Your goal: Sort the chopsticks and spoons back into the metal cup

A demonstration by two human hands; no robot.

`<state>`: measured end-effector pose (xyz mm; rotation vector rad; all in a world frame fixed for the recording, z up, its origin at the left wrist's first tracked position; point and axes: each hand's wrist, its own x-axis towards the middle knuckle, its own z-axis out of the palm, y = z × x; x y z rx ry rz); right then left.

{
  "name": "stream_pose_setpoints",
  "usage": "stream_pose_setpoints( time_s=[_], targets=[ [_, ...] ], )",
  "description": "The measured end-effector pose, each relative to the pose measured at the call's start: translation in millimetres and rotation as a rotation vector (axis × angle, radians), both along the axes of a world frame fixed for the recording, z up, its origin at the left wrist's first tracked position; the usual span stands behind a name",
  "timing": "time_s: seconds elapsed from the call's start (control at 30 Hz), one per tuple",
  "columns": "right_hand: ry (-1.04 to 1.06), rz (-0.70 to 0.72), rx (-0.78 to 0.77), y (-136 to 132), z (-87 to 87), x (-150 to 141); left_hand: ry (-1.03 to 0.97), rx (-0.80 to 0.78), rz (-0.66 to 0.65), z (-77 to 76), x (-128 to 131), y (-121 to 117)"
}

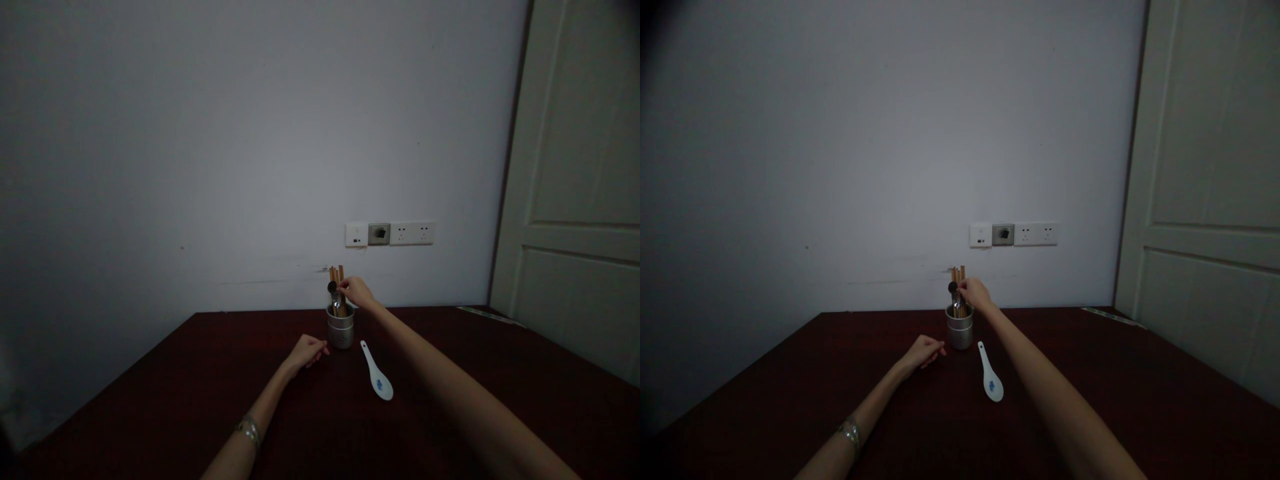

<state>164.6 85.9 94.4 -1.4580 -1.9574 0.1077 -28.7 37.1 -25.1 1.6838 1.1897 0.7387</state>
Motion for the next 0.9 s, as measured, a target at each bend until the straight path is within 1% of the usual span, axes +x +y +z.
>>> stream_pose_setpoints(
  time_s=[0.17, 0.43, 0.63, 0.77, 0.9],
  targets=[
    [0.003, -0.005, -0.001, 0, -1.3, 2, 0.02, 0.012, 0.011, -0.7, 1, 1],
    [0.018, 0.012, 0.013, -1, -1.3, 2, 0.043, 0.009, 0.022, 2.9, 2, -1],
    [0.037, 0.025, 0.036, 0, -0.5, 6, 0.034, 0.015, 0.018, -0.3, 1, 1],
    [0.085, 0.037, 0.067, 1, 1.5, 16, 0.034, 0.027, 0.0, -4.2, 0, 4],
    [0.221, 0.062, 0.108, -6, -2.2, 37, 0.034, 0.043, 0.001, -7.8, 0, 7]
  ],
)
